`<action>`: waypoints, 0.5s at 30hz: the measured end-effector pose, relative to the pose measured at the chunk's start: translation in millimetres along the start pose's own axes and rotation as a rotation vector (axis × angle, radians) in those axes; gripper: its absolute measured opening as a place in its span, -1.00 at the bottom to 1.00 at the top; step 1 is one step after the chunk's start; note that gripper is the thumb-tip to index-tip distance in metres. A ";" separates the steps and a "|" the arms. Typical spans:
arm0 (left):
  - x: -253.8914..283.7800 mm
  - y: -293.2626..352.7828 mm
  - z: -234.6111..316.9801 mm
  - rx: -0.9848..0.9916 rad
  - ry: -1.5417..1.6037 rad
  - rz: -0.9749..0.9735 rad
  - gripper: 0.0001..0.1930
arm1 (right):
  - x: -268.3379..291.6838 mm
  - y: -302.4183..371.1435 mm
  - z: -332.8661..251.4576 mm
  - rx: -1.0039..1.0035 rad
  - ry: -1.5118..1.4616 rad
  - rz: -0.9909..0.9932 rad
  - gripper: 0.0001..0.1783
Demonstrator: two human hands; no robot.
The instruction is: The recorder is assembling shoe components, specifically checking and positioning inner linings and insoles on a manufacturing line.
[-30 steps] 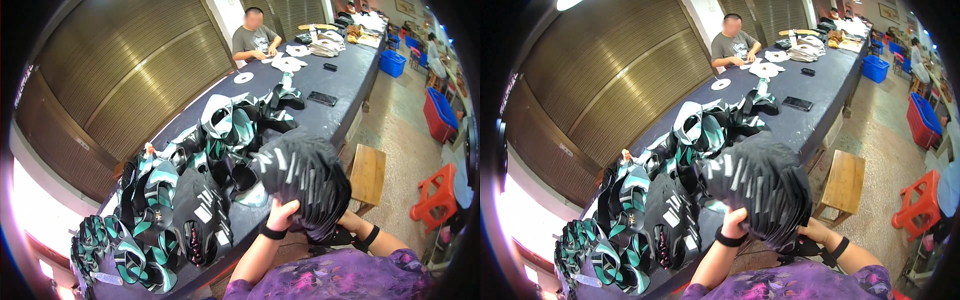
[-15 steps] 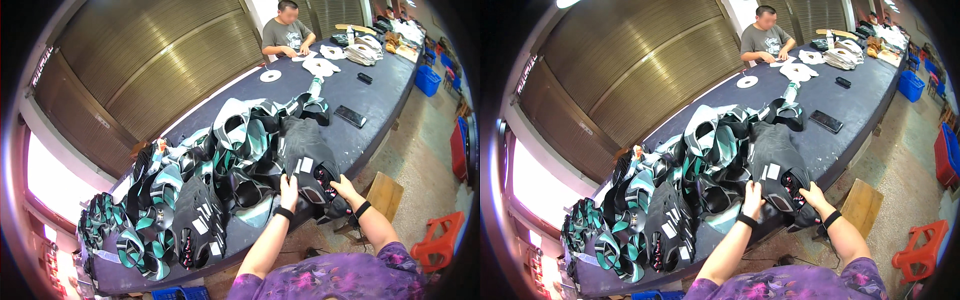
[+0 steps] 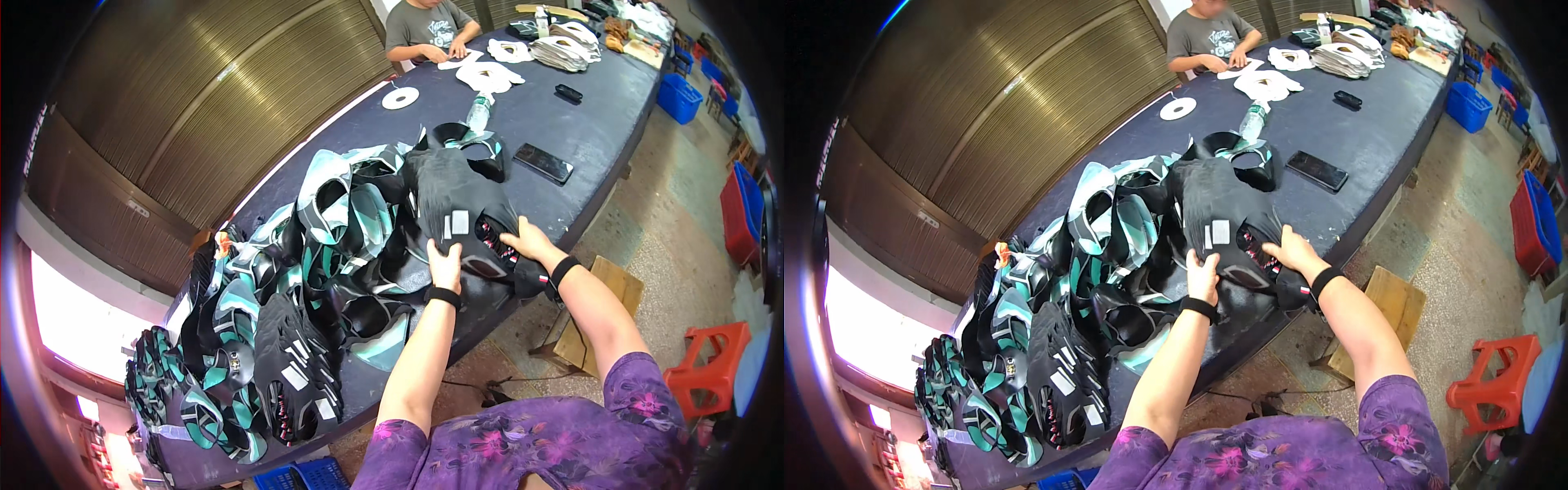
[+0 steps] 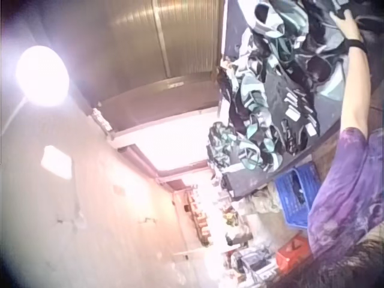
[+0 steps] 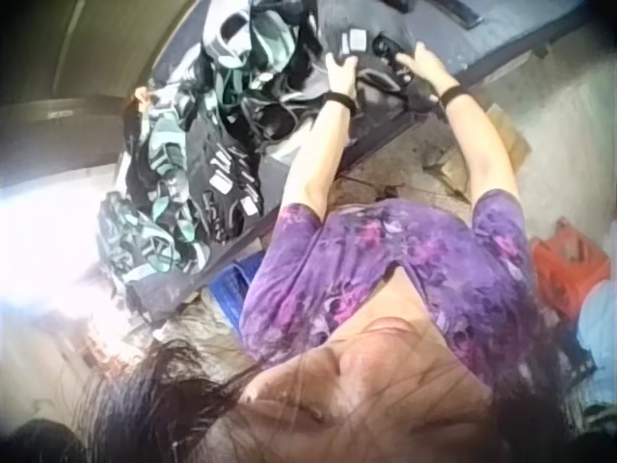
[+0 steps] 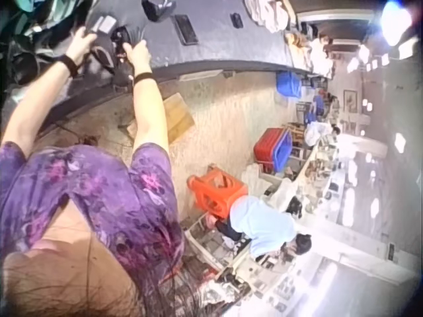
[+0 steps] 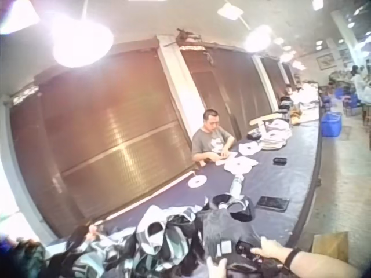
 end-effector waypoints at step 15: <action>119.1 119.2 54.7 0.245 0.361 -0.088 -0.83 | 18.0 37.9 78.1 -0.171 -1.078 -0.491 -0.66</action>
Point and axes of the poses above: each hand's wrist, its own y-axis away from the middle knuckle, its own x-axis out of the back of the hand, z = x × y, the point moved 3 cm from there along -y, towards the middle knuckle, and after that the axes turned 7 degrees about -x, right-handed, at the moved point
